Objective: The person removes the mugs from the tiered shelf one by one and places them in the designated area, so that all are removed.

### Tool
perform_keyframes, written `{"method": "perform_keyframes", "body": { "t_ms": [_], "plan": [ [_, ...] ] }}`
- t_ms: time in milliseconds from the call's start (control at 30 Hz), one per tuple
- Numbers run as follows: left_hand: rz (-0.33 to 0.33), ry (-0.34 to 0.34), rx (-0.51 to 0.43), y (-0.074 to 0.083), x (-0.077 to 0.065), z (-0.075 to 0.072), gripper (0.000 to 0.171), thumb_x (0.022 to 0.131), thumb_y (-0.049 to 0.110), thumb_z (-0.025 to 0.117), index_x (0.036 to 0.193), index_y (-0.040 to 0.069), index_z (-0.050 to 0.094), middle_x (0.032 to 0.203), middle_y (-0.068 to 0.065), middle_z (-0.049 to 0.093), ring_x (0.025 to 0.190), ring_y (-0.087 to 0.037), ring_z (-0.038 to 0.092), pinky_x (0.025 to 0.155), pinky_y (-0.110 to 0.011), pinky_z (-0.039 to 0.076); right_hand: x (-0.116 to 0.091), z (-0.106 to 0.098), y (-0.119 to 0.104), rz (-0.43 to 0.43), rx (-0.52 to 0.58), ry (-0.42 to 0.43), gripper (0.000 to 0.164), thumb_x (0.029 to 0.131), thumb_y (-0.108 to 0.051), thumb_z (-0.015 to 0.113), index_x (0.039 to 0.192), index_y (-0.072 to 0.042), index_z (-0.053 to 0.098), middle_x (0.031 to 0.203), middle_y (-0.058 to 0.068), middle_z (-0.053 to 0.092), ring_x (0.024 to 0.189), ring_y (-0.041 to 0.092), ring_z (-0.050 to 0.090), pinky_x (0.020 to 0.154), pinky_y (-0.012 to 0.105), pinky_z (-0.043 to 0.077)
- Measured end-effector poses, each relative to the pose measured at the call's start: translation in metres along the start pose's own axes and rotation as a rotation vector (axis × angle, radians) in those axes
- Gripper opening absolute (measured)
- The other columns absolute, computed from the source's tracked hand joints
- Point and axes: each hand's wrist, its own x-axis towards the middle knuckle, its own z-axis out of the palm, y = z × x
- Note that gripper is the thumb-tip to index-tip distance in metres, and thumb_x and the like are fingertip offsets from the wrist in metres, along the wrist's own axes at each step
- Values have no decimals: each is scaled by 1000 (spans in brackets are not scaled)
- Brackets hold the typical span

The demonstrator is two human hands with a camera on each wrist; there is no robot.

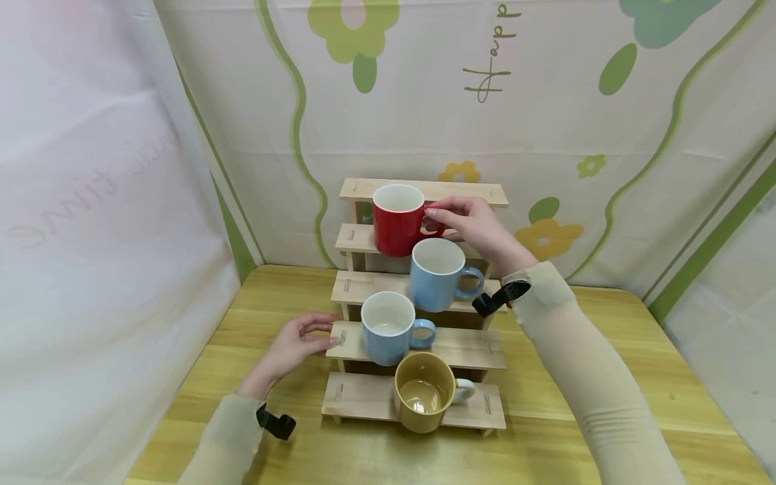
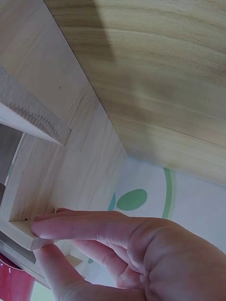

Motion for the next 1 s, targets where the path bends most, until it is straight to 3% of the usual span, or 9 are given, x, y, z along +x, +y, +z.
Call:
{"method": "perform_keyframes", "body": {
  "t_ms": [367, 600, 833, 1000],
  "plan": [
    [7, 0, 17, 1, 0, 0, 50, 93, 9, 76, 137, -6, 56, 130, -24, 57, 98, -31, 69, 76, -37, 62, 2, -2, 1, -2, 5, 1, 33, 101, -31, 67, 121, -5, 69, 111, 12, 74, 106, 24, 69, 88, 39, 59],
    [3, 0, 11, 1, 1, 1, 50, 93, 8, 76, 137, -6, 56, 130, -24, 57, 100, -31, 68, 76, -35, 62, 0, -1, 0, -38, 70, 37, 30, 102, -22, 66, 121, 0, 67, 113, 17, 72, 106, 29, 69, 87, 39, 59],
    [-2, 6, 13, 1, 0, 2, 49, 93, 7, 76, 137, -6, 56, 129, -24, 57, 99, -30, 68, 76, -35, 62, -2, -3, -6, -76, 107, 75, 30, 100, -23, 69, 121, -2, 69, 111, 16, 72, 103, 29, 70, 84, 36, 60],
    [-7, 8, 16, 1, -1, 1, 50, 93, 7, 76, 137, -6, 56, 130, -24, 57, 99, -29, 69, 76, -36, 62, -8, -9, -12, -108, 159, 91, 31, 98, -23, 71, 122, -3, 69, 113, 17, 71, 103, 30, 70, 89, 42, 58]
  ]
}}
